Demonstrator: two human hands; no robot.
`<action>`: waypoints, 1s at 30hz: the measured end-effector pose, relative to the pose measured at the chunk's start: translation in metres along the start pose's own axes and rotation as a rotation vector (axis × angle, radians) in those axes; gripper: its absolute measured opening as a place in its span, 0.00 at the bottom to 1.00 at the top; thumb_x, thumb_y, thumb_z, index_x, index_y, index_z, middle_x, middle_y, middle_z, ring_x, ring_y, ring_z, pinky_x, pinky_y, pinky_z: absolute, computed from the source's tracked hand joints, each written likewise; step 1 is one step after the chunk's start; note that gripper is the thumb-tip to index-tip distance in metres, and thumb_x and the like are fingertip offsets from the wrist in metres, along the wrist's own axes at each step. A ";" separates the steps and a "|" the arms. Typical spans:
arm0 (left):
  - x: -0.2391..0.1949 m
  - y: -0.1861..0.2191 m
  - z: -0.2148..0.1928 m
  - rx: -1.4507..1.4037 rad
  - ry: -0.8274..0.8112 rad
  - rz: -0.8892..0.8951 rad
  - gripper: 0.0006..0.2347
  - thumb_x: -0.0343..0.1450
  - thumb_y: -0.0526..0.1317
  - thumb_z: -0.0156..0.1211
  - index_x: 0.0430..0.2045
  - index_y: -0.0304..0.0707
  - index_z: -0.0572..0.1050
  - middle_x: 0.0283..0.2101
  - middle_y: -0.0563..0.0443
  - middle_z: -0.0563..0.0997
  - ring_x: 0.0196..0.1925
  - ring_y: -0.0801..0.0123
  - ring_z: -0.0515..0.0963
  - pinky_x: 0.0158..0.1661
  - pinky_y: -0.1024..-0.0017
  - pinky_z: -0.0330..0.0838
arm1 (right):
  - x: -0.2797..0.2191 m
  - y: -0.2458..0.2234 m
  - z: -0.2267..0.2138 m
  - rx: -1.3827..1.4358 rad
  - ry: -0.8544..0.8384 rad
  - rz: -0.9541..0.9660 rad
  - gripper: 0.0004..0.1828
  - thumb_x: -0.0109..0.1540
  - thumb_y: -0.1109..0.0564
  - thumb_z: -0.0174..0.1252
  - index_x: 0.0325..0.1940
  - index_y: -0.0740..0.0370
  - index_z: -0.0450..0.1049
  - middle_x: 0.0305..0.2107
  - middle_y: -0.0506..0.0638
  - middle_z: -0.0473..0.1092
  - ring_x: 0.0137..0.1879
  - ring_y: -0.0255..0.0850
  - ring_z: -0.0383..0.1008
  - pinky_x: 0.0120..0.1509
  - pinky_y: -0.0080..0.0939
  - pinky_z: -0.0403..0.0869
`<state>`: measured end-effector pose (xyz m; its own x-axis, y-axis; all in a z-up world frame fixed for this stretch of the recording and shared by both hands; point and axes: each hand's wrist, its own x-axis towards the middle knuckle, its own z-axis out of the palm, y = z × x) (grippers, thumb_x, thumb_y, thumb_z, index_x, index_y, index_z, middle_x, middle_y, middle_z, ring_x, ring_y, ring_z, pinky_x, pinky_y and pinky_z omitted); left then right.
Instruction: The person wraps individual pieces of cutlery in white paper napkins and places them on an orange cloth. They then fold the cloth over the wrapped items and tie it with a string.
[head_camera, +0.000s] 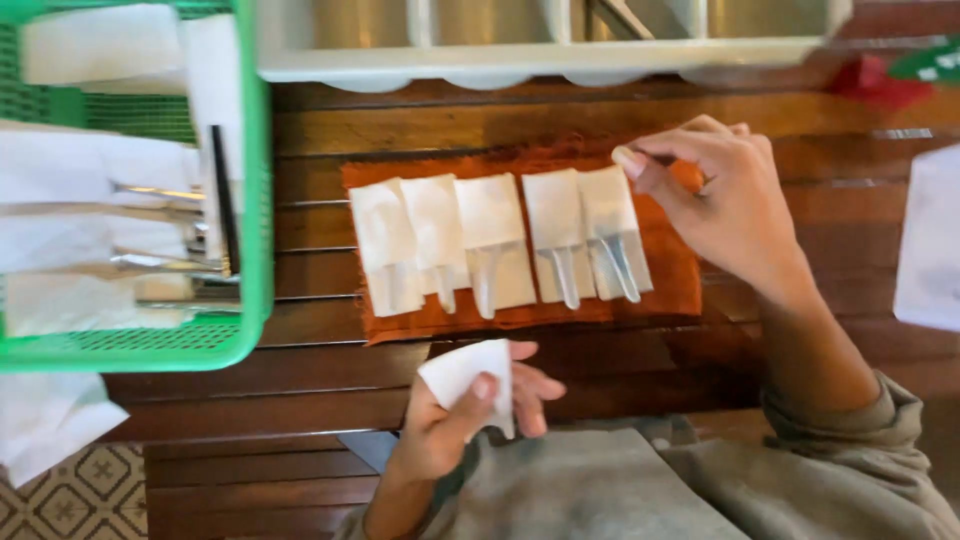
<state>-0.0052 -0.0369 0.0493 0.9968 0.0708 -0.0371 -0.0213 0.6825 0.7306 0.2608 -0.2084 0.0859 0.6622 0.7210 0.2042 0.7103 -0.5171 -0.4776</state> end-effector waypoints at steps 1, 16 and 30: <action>-0.004 -0.004 -0.013 0.007 0.011 0.022 0.23 0.80 0.44 0.48 0.61 0.15 0.64 0.49 0.24 0.80 0.34 0.52 0.82 0.36 0.60 0.79 | 0.007 -0.008 0.001 0.005 -0.001 -0.025 0.11 0.73 0.51 0.61 0.47 0.59 0.84 0.42 0.46 0.80 0.39 0.39 0.72 0.49 0.45 0.62; -0.041 -0.017 -0.107 -0.175 0.132 -0.069 0.25 0.74 0.48 0.58 0.56 0.19 0.70 0.41 0.30 0.81 0.33 0.57 0.79 0.38 0.67 0.74 | 0.174 0.130 0.048 -0.555 0.221 0.090 0.11 0.65 0.64 0.57 0.42 0.49 0.82 0.35 0.51 0.79 0.45 0.60 0.78 0.44 0.53 0.71; 0.008 0.017 -0.029 -0.213 -0.002 0.158 0.24 0.78 0.45 0.48 0.62 0.21 0.60 0.33 0.22 0.74 0.27 0.49 0.74 0.32 0.61 0.71 | 0.185 0.061 0.045 -0.450 -0.441 0.487 0.16 0.62 0.62 0.56 0.52 0.73 0.75 0.45 0.73 0.75 0.49 0.69 0.78 0.50 0.64 0.77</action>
<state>0.0003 -0.0035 0.0411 0.9799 0.1875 0.0680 -0.1925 0.8007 0.5673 0.4165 -0.0861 0.0563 0.8342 0.4336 -0.3407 0.4559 -0.8899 -0.0162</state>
